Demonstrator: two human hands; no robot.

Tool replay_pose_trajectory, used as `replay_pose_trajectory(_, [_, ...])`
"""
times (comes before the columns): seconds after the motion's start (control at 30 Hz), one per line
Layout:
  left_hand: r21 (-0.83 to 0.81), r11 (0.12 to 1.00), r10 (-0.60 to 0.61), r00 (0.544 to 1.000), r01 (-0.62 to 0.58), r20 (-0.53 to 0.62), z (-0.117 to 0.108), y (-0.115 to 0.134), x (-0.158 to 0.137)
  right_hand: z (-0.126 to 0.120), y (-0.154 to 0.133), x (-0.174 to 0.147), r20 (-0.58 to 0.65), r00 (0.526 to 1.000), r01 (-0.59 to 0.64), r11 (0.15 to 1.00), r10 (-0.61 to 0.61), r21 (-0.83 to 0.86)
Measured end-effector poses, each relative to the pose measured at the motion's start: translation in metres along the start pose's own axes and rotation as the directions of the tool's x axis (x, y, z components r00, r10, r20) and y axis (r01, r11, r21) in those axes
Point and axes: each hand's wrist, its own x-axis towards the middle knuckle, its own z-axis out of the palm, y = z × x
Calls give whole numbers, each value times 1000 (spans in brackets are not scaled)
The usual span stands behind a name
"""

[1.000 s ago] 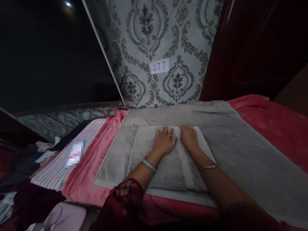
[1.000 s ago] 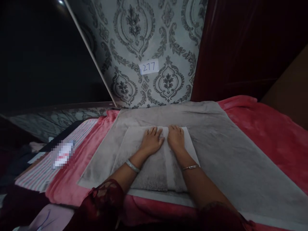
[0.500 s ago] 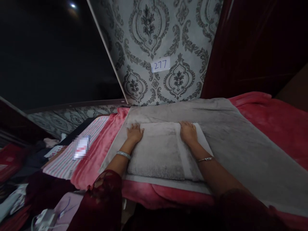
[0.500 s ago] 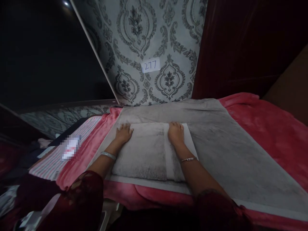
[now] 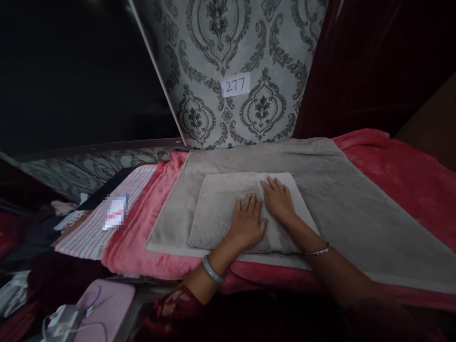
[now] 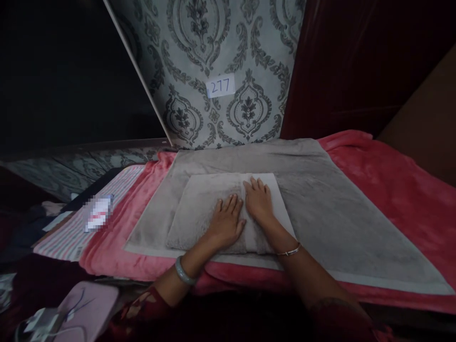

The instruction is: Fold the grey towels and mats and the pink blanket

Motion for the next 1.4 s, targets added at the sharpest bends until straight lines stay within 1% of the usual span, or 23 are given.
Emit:
replay_pose_trajectory(0.1, [12,999,-35,999,35,-7,-1,-15,-7,1,0,-4,-17,1000,8,1000,-8,-1])
replay_pose_trajectory(0.2, [66,988,-134,990,137,-41,-6,-41,-26,1,1,-3,-19,1000,9,1000,-9,-1])
replay_pose_trajectory(0.33, [133,946,-290,955,297,-66,-13,-81,-62,1,1,-3,-16,1000,6,1000,-6,6])
replay_pose_trajectory(0.43, [127,920,-370,929,370,-26,-19,-105,-84,2,0,-5,-14,1000,0,1000,0,20])
replay_pose_trajectory(0.5, [128,906,-406,914,403,-1,-26,-116,-92,2,1,-3,1,1000,-6,999,6,39])
replay_pose_trajectory(0.57, [146,888,-441,898,437,-7,-36,-123,-91,0,4,4,37,999,-19,997,16,69])
replay_pose_trajectory(0.63, [168,881,-441,896,443,-52,-49,-123,-78,-7,9,17,66,998,-24,994,17,107])
replay_pose_trajectory(0.7, [171,904,-382,920,391,-86,-62,-114,-53,-16,14,35,53,999,-18,991,11,132])
replay_pose_trajectory(0.77, [148,945,-285,957,291,-59,-73,-98,-16,-25,15,50,9,1000,-17,991,16,135])
replay_pose_trajectory(0.83, [102,977,-190,982,188,16,-77,-81,25,-29,13,59,-27,999,-35,992,38,124])
replay_pose_trajectory(0.93, [25,996,-93,992,91,90,-68,-63,78,-21,5,56,-44,996,-75,992,80,103])
replay_pose_trajectory(1.0, [0,998,-58,994,59,94,-52,-60,97,-11,2,47,-50,995,-84,993,89,78])
replay_pose_trajectory(1.1, [7,999,-40,999,40,19,-26,-62,105,1,1,39,-56,995,-77,996,80,41])
replay_pose_trajectory(1.2, [18,998,-56,998,56,-37,-13,-66,100,4,4,38,-48,996,-77,997,78,24])
replay_pose_trajectory(1.3, [27,995,-94,995,95,-24,-16,-74,96,5,6,40,-50,995,-82,996,83,23])
replay_pose_trajectory(1.4, [43,986,-164,986,164,6,-26,-93,89,5,6,40,-45,995,-88,996,89,33])
